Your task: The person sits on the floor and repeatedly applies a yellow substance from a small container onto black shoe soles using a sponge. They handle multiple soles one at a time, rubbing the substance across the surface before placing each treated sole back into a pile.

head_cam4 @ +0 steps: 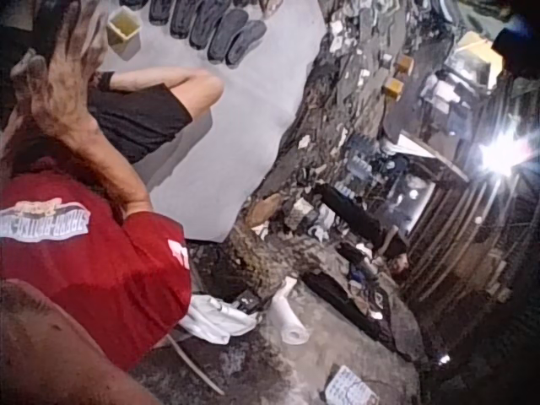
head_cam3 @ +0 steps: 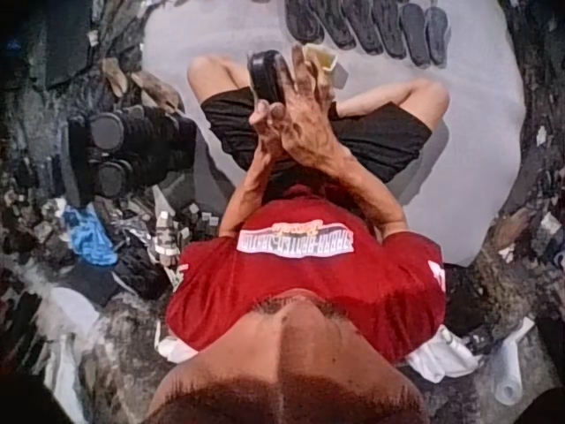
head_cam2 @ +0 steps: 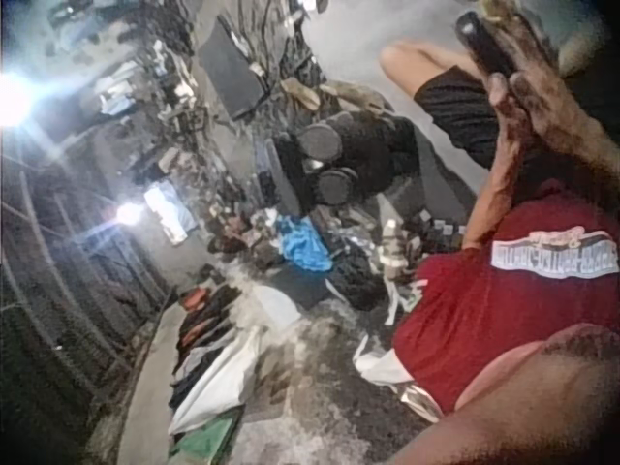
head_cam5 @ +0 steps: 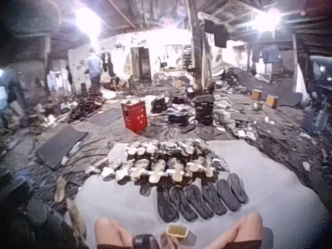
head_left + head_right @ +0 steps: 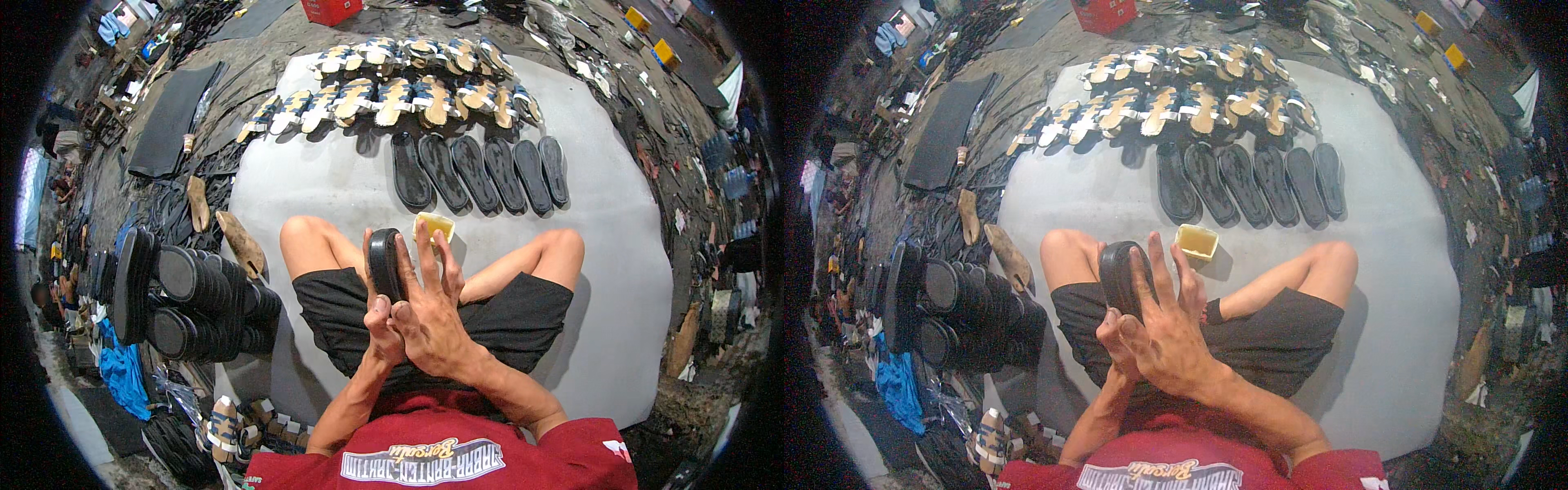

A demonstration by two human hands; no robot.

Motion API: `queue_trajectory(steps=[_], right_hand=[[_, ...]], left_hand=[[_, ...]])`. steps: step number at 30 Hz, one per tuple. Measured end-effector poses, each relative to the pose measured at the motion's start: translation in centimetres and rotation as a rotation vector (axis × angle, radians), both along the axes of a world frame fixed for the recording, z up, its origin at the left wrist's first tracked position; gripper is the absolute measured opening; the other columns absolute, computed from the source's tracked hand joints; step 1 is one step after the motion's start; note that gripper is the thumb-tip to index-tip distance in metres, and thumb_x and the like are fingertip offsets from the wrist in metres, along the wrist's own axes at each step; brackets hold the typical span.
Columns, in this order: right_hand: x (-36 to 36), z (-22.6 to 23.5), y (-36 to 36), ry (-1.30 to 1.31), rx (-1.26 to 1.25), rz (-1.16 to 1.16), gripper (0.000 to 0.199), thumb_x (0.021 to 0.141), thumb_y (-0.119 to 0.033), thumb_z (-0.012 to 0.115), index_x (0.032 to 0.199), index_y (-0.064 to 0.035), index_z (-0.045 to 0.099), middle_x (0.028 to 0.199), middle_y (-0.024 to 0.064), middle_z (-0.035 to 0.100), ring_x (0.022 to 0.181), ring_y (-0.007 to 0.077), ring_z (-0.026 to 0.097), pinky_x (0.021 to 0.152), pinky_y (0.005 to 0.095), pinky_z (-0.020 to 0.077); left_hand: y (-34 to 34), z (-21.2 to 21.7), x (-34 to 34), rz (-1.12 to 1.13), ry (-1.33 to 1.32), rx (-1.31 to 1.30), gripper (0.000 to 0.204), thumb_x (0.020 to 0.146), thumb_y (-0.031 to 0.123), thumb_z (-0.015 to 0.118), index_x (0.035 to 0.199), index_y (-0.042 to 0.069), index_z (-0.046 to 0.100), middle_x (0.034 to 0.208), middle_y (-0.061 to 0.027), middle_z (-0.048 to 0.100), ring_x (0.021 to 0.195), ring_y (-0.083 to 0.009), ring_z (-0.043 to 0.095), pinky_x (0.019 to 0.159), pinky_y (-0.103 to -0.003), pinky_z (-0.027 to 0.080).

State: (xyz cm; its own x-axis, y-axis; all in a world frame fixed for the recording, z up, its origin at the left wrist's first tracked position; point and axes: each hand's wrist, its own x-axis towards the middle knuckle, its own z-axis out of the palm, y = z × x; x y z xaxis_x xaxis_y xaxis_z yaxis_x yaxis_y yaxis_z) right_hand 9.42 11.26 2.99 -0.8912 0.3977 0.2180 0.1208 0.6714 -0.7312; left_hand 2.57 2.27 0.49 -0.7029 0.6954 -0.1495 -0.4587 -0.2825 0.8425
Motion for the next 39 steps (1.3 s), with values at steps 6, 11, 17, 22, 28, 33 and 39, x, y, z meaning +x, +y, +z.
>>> queue_trajectory(steps=[6,11,17,22,28,33,39], right_hand=[[-0.1,-0.6,1.1,-0.072,0.106,0.016,0.075,0.114,-0.054,0.030,0.175,-0.0109,0.021,0.183,0.0172,0.000,0.164,0.0491,0.006,0.127,0.0664,0.0064],[-0.3,-1.6,1.6,-0.121,0.154,0.025,0.073,0.114,-0.056,0.030,0.175,-0.0177,0.021,0.184,0.0145,0.001,0.164,0.0479,0.004,0.127,0.0674,0.0072],[-0.4,-2.1,2.4,-0.137,0.188,0.033,0.067,0.114,-0.055,0.034,0.175,-0.0274,0.024,0.184,0.0122,0.002,0.164,0.0472,0.006,0.125,0.0702,0.0107],[-0.6,-2.2,3.0,-0.170,0.232,0.045,0.065,0.114,-0.054,0.035,0.175,-0.0323,0.025,0.184,0.0106,0.002,0.164,0.0474,0.007,0.125,0.0703,0.0108],[-0.4,-2.0,4.1,-0.209,0.252,0.079,0.064,0.114,-0.057,0.035,0.174,-0.0365,0.027,0.184,0.0102,0.002,0.165,0.0474,0.007,0.125,0.0710,0.0102],[-0.4,-1.8,4.8,-0.247,0.281,0.112,0.062,0.114,-0.057,0.035,0.173,-0.0385,0.030,0.184,0.0112,0.004,0.165,0.0468,0.006,0.125,0.0711,0.0079],[-0.4,-1.5,5.7,-0.271,0.319,0.174,0.061,0.113,-0.056,0.038,0.171,-0.0393,0.033,0.184,0.0119,0.007,0.166,0.0460,0.006,0.125,0.0710,0.0057]], left_hand=[[-0.9,0.6,0.1,-0.008,-0.078,-0.134,0.079,0.107,0.044,0.032,0.173,0.003,0.018,0.175,-0.0153,0.030,0.160,-0.0306,0.033,0.131,-0.044,0.026],[-0.6,1.2,-0.4,-0.022,0.020,-0.121,0.073,0.111,0.041,0.025,0.172,0.003,0.020,0.177,-0.0139,0.028,0.162,-0.0298,0.029,0.133,-0.043,0.024],[-0.7,1.1,-0.8,-0.022,0.066,-0.171,0.069,0.114,0.040,0.023,0.172,0.003,0.023,0.175,-0.0139,0.032,0.161,-0.0285,0.032,0.133,-0.042,0.025],[-0.8,1.2,-1.2,-0.038,0.012,-0.137,0.067,0.116,0.042,0.023,0.169,0.001,0.030,0.169,-0.0147,0.041,0.155,-0.0271,0.040,0.131,-0.041,0.028],[-1.4,0.2,-2.2,-0.099,-0.133,-0.108,0.065,0.118,0.043,0.024,0.163,-0.002,0.040,0.161,-0.0159,0.051,0.148,-0.0255,0.049,0.128,-0.040,0.033],[-1.4,-0.1,-2.6,-0.061,-0.225,-0.130,0.064,0.118,0.046,0.028,0.158,-0.001,0.046,0.151,-0.0160,0.058,0.136,-0.0250,0.059,0.119,-0.040,0.044],[-1.1,1.8,-3.1,-0.123,-0.337,-0.048,0.062,0.117,0.047,0.030,0.154,0.003,0.052,0.139,-0.0161,0.066,0.121,-0.0253,0.070,0.106,-0.040,0.058]])
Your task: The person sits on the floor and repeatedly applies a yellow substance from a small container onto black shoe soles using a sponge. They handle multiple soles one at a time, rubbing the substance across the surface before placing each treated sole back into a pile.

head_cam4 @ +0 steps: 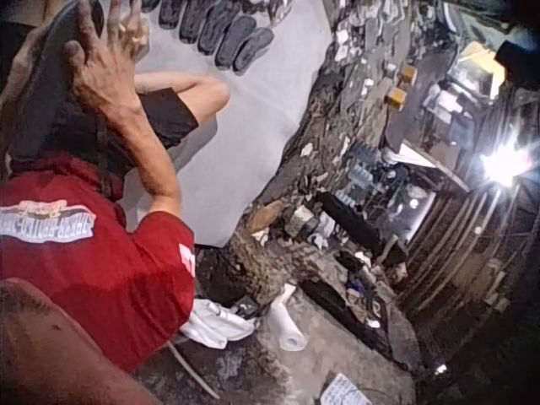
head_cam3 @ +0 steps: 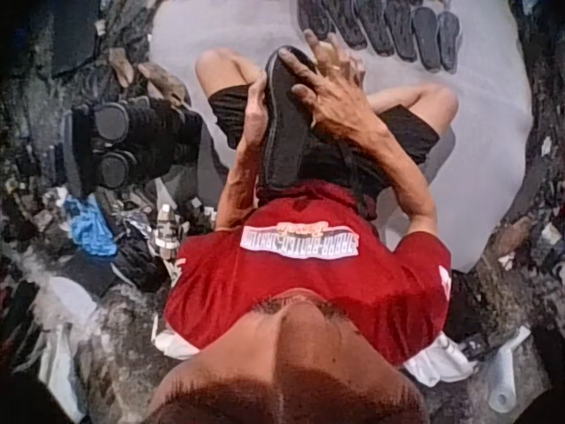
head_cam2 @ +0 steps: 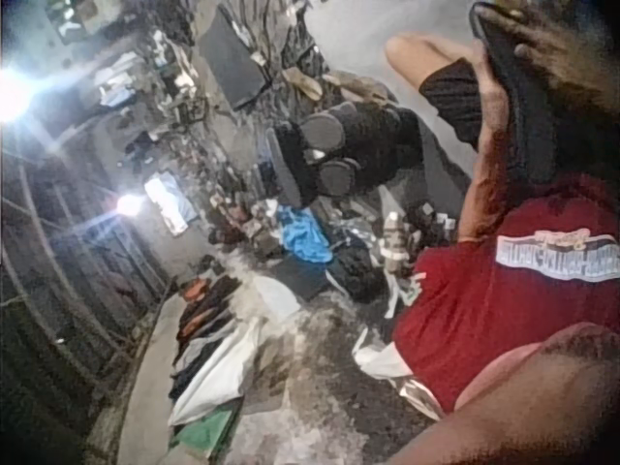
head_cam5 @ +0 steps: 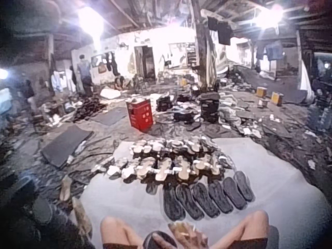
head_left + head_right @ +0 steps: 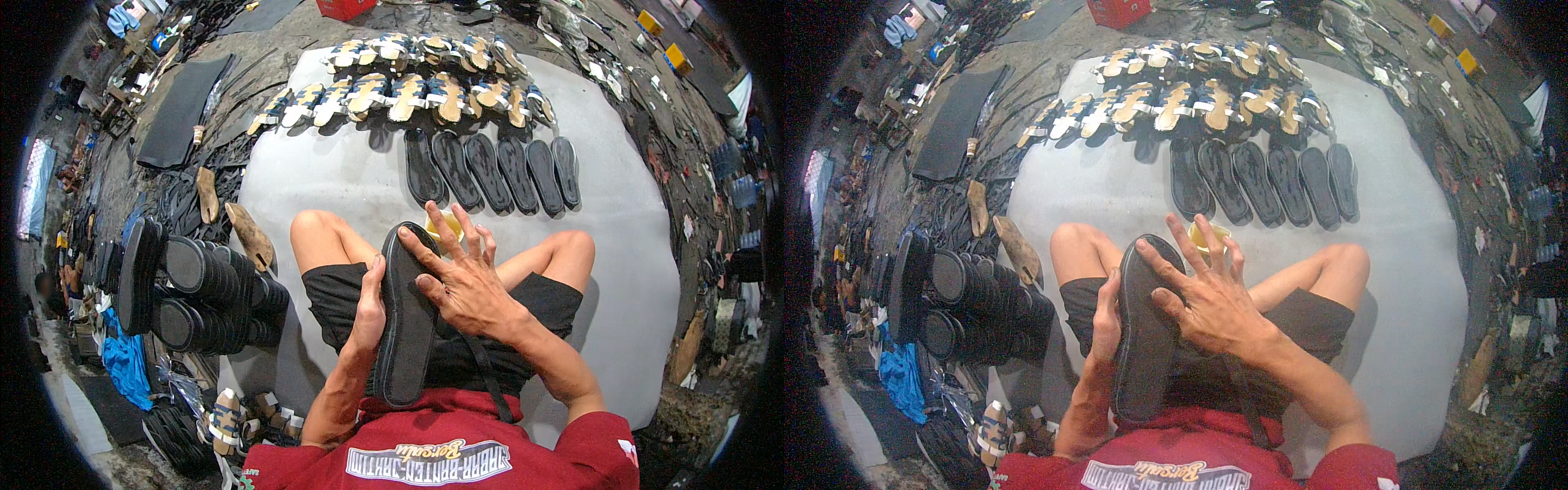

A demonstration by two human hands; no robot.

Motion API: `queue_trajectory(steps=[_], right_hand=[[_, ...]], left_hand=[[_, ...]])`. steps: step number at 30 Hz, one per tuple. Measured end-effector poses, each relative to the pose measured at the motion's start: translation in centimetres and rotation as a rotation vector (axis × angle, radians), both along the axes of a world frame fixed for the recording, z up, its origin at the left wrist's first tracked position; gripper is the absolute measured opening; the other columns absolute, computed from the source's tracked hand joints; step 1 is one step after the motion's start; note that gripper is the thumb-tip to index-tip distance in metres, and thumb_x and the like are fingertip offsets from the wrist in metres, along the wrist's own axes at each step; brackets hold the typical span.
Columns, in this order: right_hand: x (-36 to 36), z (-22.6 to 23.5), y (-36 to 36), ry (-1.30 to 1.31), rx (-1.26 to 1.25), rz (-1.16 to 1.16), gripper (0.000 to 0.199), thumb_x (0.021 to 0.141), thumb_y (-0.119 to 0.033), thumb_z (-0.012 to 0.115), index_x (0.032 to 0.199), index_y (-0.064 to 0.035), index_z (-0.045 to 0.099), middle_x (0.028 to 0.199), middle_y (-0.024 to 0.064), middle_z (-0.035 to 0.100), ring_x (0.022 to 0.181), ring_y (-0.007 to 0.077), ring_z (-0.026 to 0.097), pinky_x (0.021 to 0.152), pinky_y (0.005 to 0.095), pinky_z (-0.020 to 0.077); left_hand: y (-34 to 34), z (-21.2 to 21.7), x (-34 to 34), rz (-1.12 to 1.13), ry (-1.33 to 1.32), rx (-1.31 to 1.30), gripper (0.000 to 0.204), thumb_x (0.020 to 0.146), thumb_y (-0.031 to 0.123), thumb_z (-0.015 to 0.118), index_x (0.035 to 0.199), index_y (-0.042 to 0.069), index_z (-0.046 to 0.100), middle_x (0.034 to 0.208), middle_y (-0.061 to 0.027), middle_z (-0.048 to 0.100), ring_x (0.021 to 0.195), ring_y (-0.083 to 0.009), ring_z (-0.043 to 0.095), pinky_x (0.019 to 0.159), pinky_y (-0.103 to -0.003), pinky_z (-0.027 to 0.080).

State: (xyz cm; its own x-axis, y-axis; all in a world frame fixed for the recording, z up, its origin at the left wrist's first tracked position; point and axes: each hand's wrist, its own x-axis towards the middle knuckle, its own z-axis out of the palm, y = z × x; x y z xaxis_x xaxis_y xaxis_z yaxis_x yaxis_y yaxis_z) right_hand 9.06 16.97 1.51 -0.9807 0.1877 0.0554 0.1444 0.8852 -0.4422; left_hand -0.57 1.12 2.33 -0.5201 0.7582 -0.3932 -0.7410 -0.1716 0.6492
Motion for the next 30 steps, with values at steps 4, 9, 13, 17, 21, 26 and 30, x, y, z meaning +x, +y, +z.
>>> queue_trajectory(steps=[4,9,13,17,21,26,30], right_hand=[[0.2,0.4,0.5,-0.031,0.019,0.051,0.060,0.113,-0.055,0.042,0.171,-0.0415,0.034,0.183,0.0117,0.008,0.166,0.0455,0.006,0.126,0.0707,0.0038],[0.4,0.9,0.8,-0.034,0.028,0.123,0.060,0.111,-0.053,0.047,0.170,-0.0426,0.035,0.183,0.0112,0.010,0.166,0.0443,0.007,0.126,0.0689,0.0042],[0.6,1.0,1.1,-0.027,0.052,0.191,0.060,0.111,-0.055,0.047,0.169,-0.0436,0.036,0.183,0.0112,0.012,0.166,0.0434,0.008,0.126,0.0672,0.0061],[0.9,1.3,1.4,-0.037,0.066,0.252,0.060,0.111,-0.057,0.046,0.169,-0.0445,0.037,0.183,0.0113,0.013,0.166,0.0426,0.008,0.125,0.0668,0.0069],[1.1,1.3,1.6,-0.035,0.074,0.284,0.059,0.112,-0.058,0.045,0.168,-0.0449,0.038,0.183,0.0107,0.012,0.166,0.0419,0.008,0.125,0.0670,0.0063],[1.4,1.3,1.8,-0.037,0.070,0.320,0.058,0.112,-0.060,0.042,0.168,-0.0464,0.038,0.183,0.0093,0.011,0.167,0.0410,0.006,0.126,0.0681,0.0063],[1.8,1.3,1.7,-0.052,0.081,0.333,0.058,0.112,-0.062,0.041,0.168,-0.0477,0.037,0.183,0.0088,0.011,0.167,0.0406,0.006,0.127,0.0689,0.0055]], left_hand=[[-0.4,-0.8,-0.8,-0.057,0.009,0.001,0.065,0.118,0.048,0.027,0.157,0.001,0.048,0.143,-0.0174,0.065,0.122,-0.0247,0.071,0.107,-0.039,0.059],[-0.8,-1.1,-1.2,-0.068,-0.186,0.075,0.063,0.118,0.049,0.028,0.157,0.004,0.047,0.139,-0.0180,0.067,0.114,-0.0248,0.075,0.097,-0.040,0.065],[-1.2,-1.9,-1.7,-0.093,-0.346,0.161,0.062,0.117,0.051,0.028,0.155,0.006,0.049,0.135,-0.0189,0.068,0.109,-0.0277,0.076,0.092,-0.042,0.066],[-1.5,-2.8,-1.9,-0.101,-0.430,0.265,0.060,0.117,0.052,0.028,0.149,0.006,0.053,0.132,-0.0198,0.070,0.105,-0.0306,0.078,0.088,-0.044,0.068],[-1.7,-3.5,-2.1,-0.131,-0.362,0.198,0.059,0.117,0.052,0.029,0.146,0.007,0.054,0.129,-0.0221,0.071,0.101,-0.0320,0.079,0.087,-0.045,0.068],[-1.8,-3.8,-2.2,-0.151,-0.550,0.322,0.062,0.117,0.051,0.028,0.153,0.006,0.050,0.128,-0.0240,0.071,0.103,-0.0330,0.079,0.089,-0.046,0.069],[-1.5,-3.9,-1.9,-0.132,-0.417,0.204,0.065,0.117,0.052,0.028,0.157,0.005,0.047,0.133,-0.0235,0.070,0.109,-0.0330,0.078,0.091,-0.047,0.069]])
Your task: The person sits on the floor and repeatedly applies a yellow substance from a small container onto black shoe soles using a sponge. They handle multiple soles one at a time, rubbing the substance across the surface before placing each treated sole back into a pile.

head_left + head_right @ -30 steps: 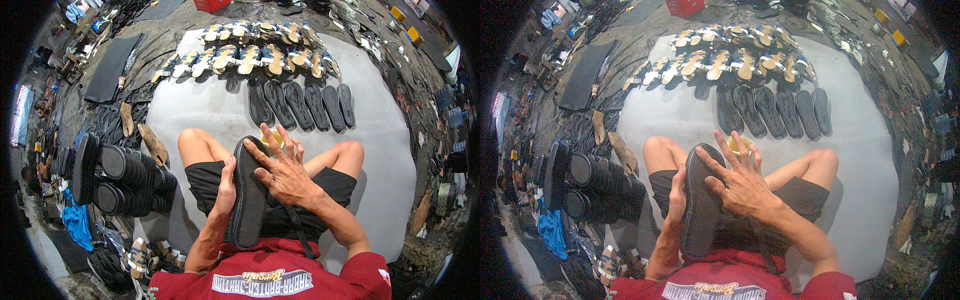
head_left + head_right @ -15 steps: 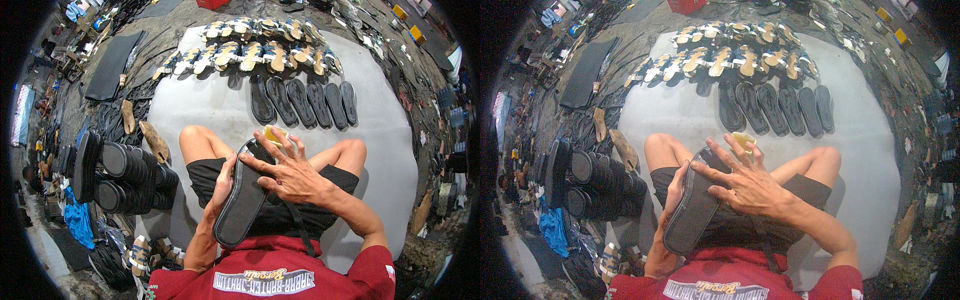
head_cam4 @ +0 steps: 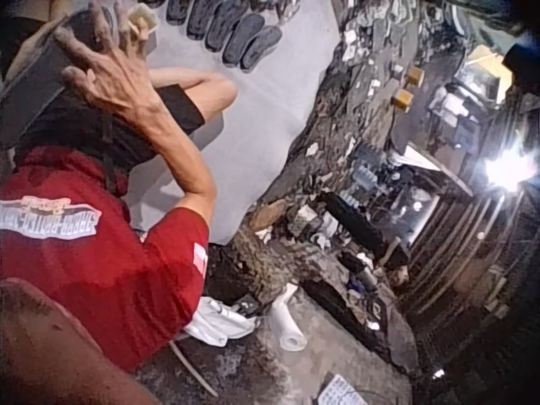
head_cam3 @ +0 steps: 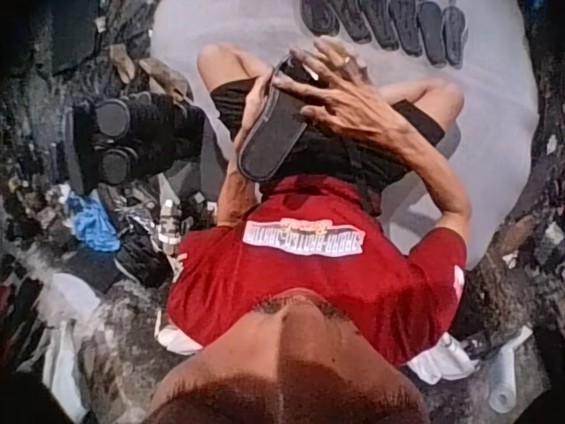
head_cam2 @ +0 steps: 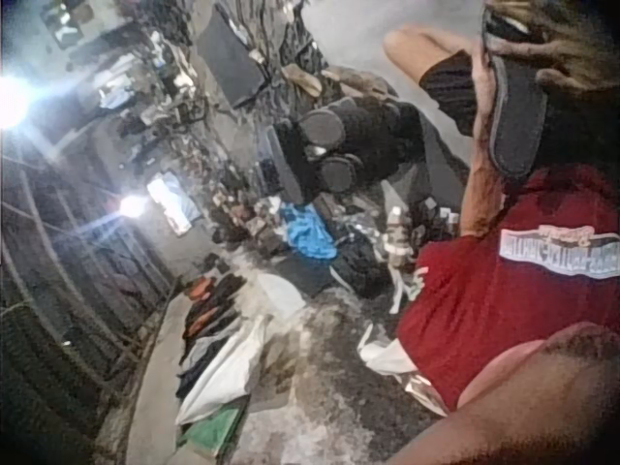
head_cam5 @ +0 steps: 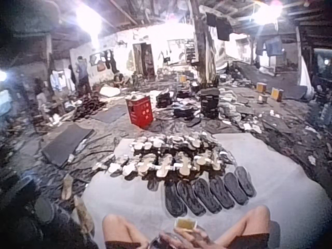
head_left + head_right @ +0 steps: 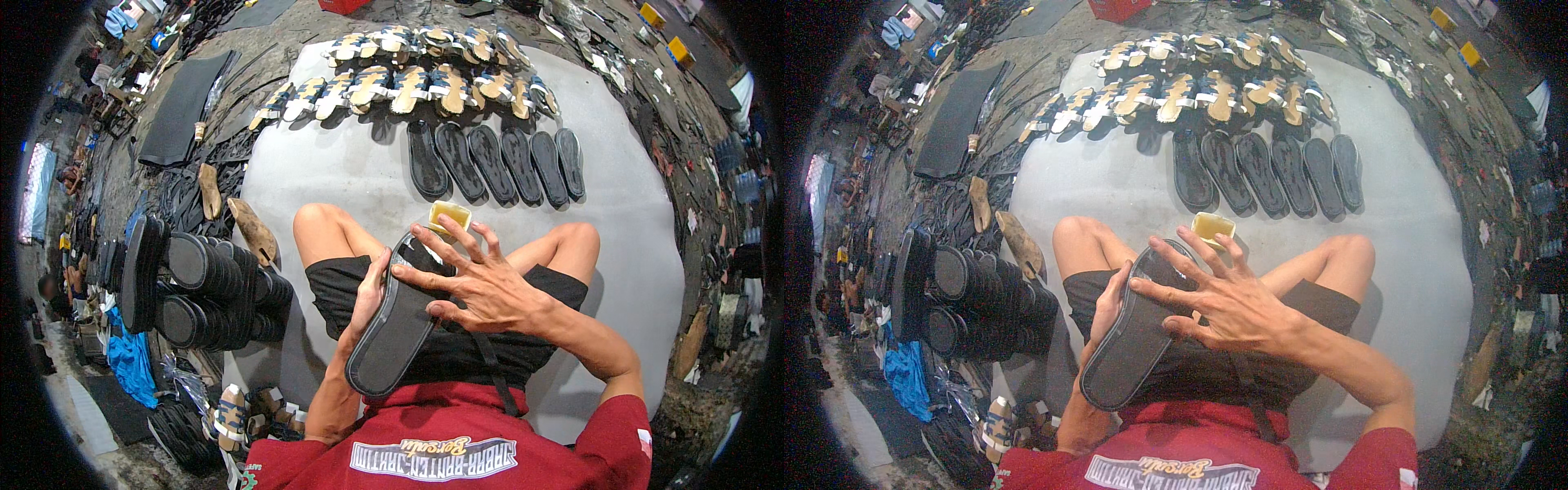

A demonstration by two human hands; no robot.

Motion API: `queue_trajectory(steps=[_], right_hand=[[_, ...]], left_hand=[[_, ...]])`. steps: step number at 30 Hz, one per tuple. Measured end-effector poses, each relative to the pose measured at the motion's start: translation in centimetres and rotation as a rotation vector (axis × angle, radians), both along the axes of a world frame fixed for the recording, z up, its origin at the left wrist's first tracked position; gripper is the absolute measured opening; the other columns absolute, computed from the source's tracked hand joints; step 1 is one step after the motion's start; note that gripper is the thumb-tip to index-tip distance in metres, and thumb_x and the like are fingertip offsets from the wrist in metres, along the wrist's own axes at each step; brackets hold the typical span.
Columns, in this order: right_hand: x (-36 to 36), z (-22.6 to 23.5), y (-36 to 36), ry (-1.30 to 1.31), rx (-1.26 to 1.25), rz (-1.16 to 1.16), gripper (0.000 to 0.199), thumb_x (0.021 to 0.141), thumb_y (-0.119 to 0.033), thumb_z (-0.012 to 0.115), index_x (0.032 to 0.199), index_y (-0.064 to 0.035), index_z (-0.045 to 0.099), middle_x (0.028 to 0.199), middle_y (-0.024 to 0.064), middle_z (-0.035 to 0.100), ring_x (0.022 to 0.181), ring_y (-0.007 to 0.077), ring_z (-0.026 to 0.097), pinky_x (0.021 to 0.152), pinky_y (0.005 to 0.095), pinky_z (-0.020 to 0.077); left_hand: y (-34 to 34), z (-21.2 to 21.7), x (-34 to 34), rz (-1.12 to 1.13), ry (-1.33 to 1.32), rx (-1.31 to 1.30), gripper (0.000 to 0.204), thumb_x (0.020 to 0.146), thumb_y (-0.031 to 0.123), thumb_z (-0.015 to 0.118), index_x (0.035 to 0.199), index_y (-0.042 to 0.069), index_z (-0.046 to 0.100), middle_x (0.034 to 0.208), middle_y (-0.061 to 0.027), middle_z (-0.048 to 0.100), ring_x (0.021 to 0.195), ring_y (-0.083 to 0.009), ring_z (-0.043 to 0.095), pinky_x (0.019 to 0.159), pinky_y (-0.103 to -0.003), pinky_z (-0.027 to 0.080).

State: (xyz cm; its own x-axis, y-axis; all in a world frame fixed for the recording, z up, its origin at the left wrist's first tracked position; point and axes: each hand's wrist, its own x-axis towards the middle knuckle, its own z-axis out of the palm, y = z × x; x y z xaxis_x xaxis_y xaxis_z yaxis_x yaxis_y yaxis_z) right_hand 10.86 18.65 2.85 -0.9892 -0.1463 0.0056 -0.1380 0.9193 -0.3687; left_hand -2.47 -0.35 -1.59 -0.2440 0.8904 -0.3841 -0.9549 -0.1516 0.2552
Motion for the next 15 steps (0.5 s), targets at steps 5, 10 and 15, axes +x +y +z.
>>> queue_trajectory(steps=[5,10,15], right_hand=[[0.6,0.3,-0.8,-0.016,-0.020,0.018,0.058,0.112,-0.062,0.042,0.168,-0.0490,0.035,0.183,0.0082,0.010,0.167,0.0404,0.006,0.127,0.0691,0.0054],[1.6,0.6,-2.4,-0.017,-0.115,0.117,0.057,0.110,-0.058,0.048,0.166,-0.0545,0.036,0.184,0.0079,0.010,0.167,0.0401,0.008,0.127,0.0667,0.0089],[-1.1,-5.6,0.9,0.232,-0.373,-0.371,0.052,0.113,-0.047,0.043,0.161,-0.0290,0.055,0.177,0.0233,0.024,0.155,0.0463,0.029,0.126,0.0610,0.0188]], left_hand=[[0.7,1.3,0.2,0.017,0.127,-0.098,0.066,0.117,0.052,0.027,0.158,0.005,0.047,0.145,-0.0239,0.064,0.124,-0.0348,0.072,0.106,-0.051,0.061],[0.2,-0.1,-0.7,0.078,0.148,0.014,0.071,0.115,0.057,0.027,0.152,0.003,0.054,0.141,-0.0220,0.067,0.122,-0.0334,0.071,0.107,-0.051,0.058],[-0.1,-1.2,-3.3,0.405,0.311,0.032,0.084,0.113,0.063,0.027,0.143,-0.008,0.057,0.136,-0.0314,0.067,0.104,-0.0401,0.074,0.089,-0.049,0.065]])
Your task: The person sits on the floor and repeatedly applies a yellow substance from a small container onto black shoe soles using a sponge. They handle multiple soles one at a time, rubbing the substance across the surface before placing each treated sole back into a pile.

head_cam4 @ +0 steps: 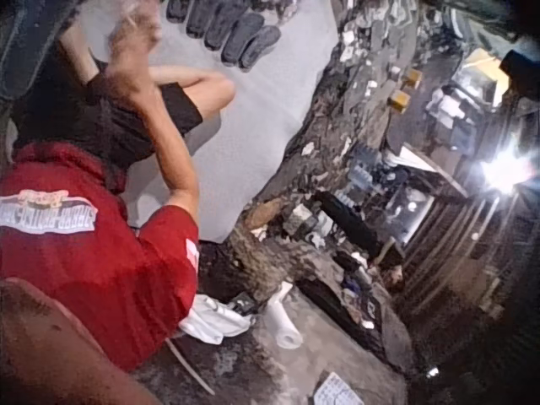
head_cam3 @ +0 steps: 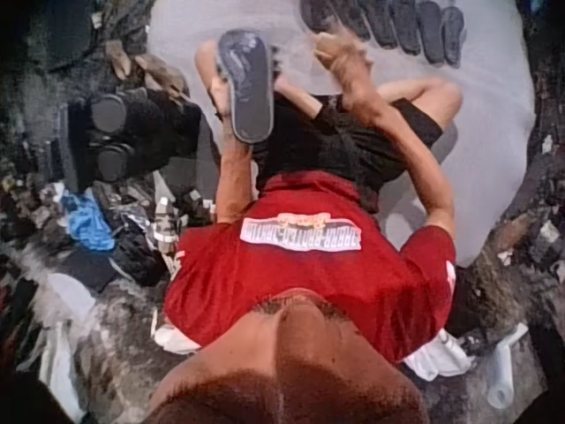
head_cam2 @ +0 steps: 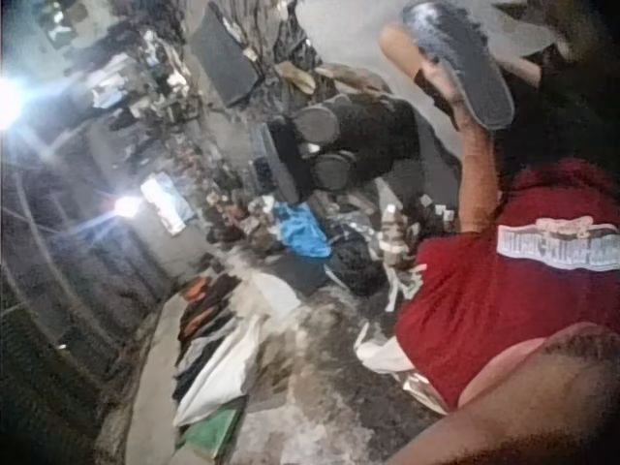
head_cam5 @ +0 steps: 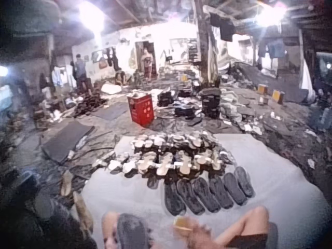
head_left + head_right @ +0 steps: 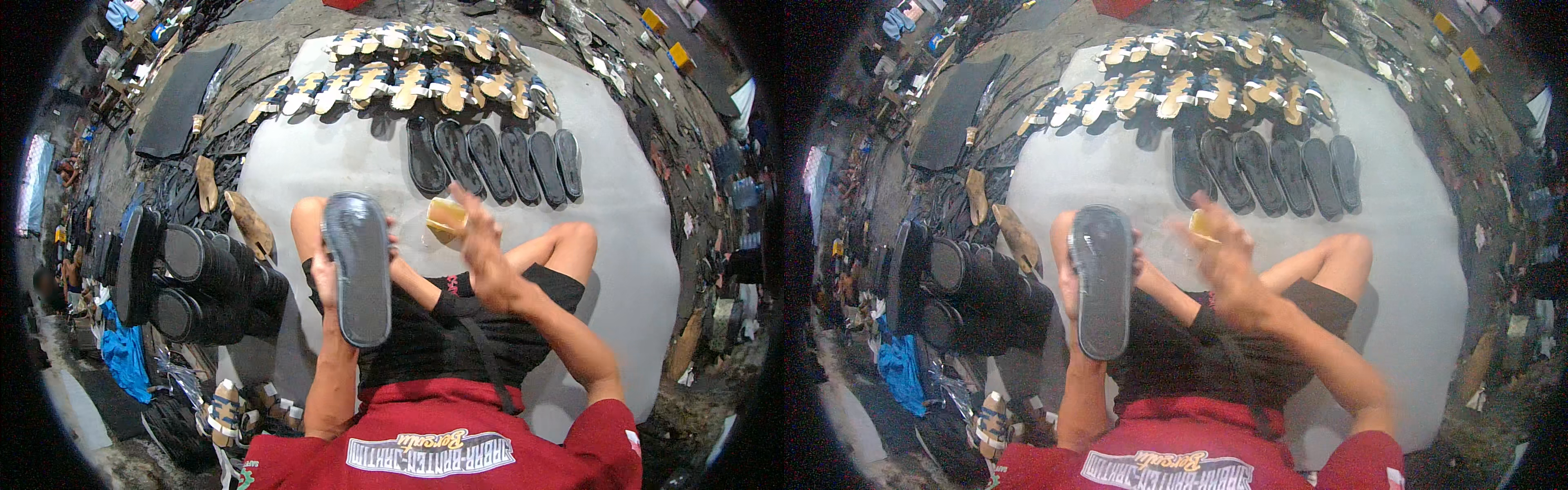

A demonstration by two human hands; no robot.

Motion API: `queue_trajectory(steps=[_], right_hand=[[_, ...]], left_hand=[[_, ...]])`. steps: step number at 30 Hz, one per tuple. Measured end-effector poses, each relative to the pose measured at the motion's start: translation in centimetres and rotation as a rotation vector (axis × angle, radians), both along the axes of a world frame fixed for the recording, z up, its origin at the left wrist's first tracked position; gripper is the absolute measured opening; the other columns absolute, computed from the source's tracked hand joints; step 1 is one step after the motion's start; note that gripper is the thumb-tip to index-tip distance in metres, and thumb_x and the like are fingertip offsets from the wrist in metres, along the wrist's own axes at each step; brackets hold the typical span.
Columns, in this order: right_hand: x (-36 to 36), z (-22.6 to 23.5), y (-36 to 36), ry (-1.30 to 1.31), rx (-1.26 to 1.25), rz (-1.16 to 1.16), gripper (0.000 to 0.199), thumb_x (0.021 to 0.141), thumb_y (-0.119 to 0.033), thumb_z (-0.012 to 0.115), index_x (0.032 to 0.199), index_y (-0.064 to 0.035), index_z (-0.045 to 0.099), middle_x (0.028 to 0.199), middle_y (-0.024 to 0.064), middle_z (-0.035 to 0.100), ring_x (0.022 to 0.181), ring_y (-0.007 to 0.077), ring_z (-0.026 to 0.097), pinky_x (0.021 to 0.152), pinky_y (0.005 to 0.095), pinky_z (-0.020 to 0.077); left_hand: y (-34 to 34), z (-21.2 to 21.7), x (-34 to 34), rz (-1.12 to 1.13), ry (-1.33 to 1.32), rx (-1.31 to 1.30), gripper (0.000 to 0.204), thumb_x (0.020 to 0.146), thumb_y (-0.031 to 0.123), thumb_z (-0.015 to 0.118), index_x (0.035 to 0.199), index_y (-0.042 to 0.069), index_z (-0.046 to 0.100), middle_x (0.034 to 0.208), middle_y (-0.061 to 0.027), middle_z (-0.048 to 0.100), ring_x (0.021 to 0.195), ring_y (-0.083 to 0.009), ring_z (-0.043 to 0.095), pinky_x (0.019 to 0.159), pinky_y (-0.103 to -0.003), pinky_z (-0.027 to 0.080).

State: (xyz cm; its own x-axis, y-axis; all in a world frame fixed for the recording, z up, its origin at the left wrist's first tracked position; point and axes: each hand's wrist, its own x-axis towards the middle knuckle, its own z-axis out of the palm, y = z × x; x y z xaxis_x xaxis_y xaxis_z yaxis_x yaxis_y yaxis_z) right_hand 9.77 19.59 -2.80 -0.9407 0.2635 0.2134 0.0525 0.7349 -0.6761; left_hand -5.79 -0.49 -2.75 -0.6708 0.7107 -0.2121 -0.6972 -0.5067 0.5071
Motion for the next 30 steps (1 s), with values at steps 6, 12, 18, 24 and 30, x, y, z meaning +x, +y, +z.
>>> queue_trajectory(steps=[6,12,18,24,30], right_hand=[[-2.0,-12.2,6.1,-0.524,0.264,-0.150,0.050,0.116,-0.045,0.032,0.155,-0.0298,0.060,0.179,0.0214,0.016,0.161,0.0454,0.020,0.126,0.0653,0.0174],[-2.2,-17.3,6.0,-0.422,0.343,-0.073,0.051,0.116,-0.046,0.033,0.150,-0.0296,0.067,0.181,0.0151,0.016,0.162,0.0437,0.018,0.125,0.0666,0.0146],[-0.7,-17.4,6.0,-0.351,-0.146,-0.505,0.073,0.117,-0.055,0.020,0.157,-0.0075,0.057,0.174,0.0235,0.033,0.156,0.0432,0.033,0.128,0.0600,0.0145],[-0.7,-9.4,5.5,-0.095,-1.137,-0.229,0.089,0.115,-0.064,0.016,0.143,0.0041,0.067,0.179,0.0171,0.027,0.159,0.0274,0.032,0.130,0.0494,0.0093],[-2.0,5.1,-2.6,0.077,-0.765,0.224,0.080,0.114,-0.064,0.017,0.146,-0.0124,0.069,0.182,0.0134,0.017,0.164,0.0306,0.018,0.128,0.0527,0.0088]], left_hand=[[-1.5,-1.2,2.3,-0.096,-0.348,0.189,0.092,0.103,0.070,0.034,0.146,-0.008,0.057,0.124,-0.0274,0.069,0.103,-0.0387,0.065,0.082,-0.047,0.060],[-2.8,-0.8,2.4,0.046,-0.352,0.102,0.084,0.106,0.059,0.039,0.148,-0.013,0.053,0.135,-0.0300,0.067,0.107,-0.0423,0.072,0.095,-0.052,0.062],[-2.5,-0.4,1.7,0.163,-0.370,0.190,0.074,0.109,0.050,0.049,0.145,-0.014,0.054,0.128,-0.0372,0.068,0.102,-0.0428,0.076,0.090,-0.048,0.067],[-1.0,-1.2,2.1,0.091,-0.388,0.158,0.066,0.112,0.050,0.049,0.140,-0.008,0.063,0.118,-0.0377,0.071,0.097,-0.0447,0.077,0.086,-0.049,0.067],[0.4,0.6,3.3,-0.068,-0.442,0.318,0.058,0.115,0.046,0.046,0.142,-0.002,0.064,0.129,-0.0316,0.072,0.109,-0.0459,0.076,0.089,-0.053,0.068]])
